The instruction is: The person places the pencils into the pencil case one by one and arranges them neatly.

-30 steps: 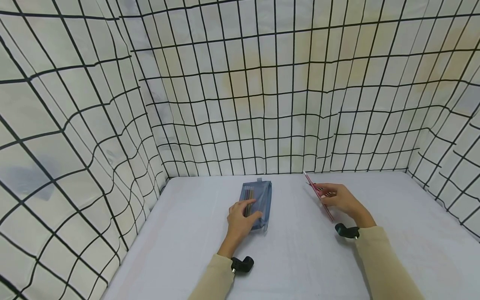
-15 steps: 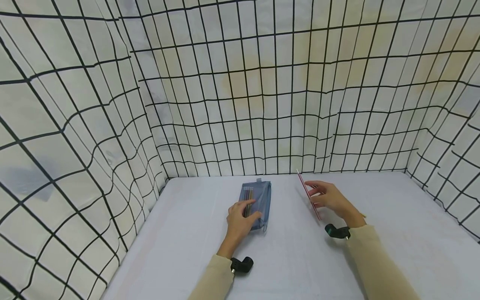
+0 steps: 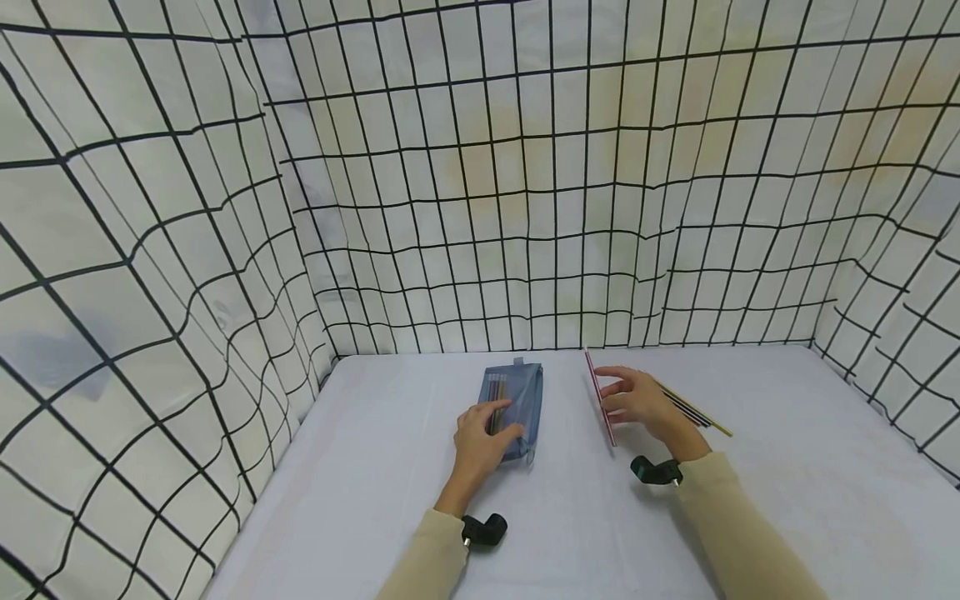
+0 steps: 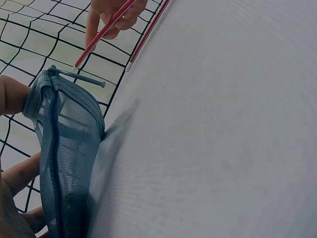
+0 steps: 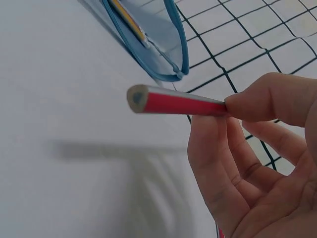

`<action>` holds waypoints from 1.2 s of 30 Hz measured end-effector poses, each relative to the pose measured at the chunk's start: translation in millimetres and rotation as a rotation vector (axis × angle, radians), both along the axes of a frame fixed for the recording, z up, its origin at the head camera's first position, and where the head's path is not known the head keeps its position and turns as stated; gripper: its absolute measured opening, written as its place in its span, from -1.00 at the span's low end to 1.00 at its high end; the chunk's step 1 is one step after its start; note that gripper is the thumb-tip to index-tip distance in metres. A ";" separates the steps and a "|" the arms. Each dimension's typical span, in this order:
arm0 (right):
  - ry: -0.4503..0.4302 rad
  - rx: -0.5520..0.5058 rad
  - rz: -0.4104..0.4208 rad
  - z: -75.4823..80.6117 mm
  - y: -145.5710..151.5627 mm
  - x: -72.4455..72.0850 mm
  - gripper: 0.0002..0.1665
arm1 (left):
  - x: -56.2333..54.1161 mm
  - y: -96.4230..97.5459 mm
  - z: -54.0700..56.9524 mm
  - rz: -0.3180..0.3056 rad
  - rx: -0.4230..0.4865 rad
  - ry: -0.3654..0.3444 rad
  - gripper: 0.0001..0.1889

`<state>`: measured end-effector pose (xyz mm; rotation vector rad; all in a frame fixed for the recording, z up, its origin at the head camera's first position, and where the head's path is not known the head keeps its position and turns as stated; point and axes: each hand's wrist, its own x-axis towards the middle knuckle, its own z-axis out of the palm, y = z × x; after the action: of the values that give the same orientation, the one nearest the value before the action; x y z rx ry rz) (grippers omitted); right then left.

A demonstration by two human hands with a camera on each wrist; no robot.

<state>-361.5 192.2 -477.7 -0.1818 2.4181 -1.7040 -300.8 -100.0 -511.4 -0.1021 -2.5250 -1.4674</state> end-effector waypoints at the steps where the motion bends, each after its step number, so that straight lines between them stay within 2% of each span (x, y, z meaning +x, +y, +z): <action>1: -0.006 -0.008 -0.006 -0.2 -2.5 0.6 -0.27 | 0.1 0.0 0.1 0.000 0.000 -0.001 -0.45; 10: -0.068 -0.042 -0.053 -1.6 -23.8 6.1 -0.31 | 0.4 -0.4 1.1 -0.005 0.005 0.008 -0.45; 20: -0.152 -0.111 -0.048 -6.9 -42.9 9.7 -0.29 | 0.6 -0.1 1.0 -0.002 0.007 0.005 -0.45; 36: -0.197 -0.166 -0.050 -9.4 -72.8 12.9 -0.36 | -0.3 0.5 0.3 0.009 -0.012 0.016 -0.45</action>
<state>-348.6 119.5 -487.1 0.0246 2.1597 -1.8498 -301.0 -99.5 -511.1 -0.1039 -2.5192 -1.4426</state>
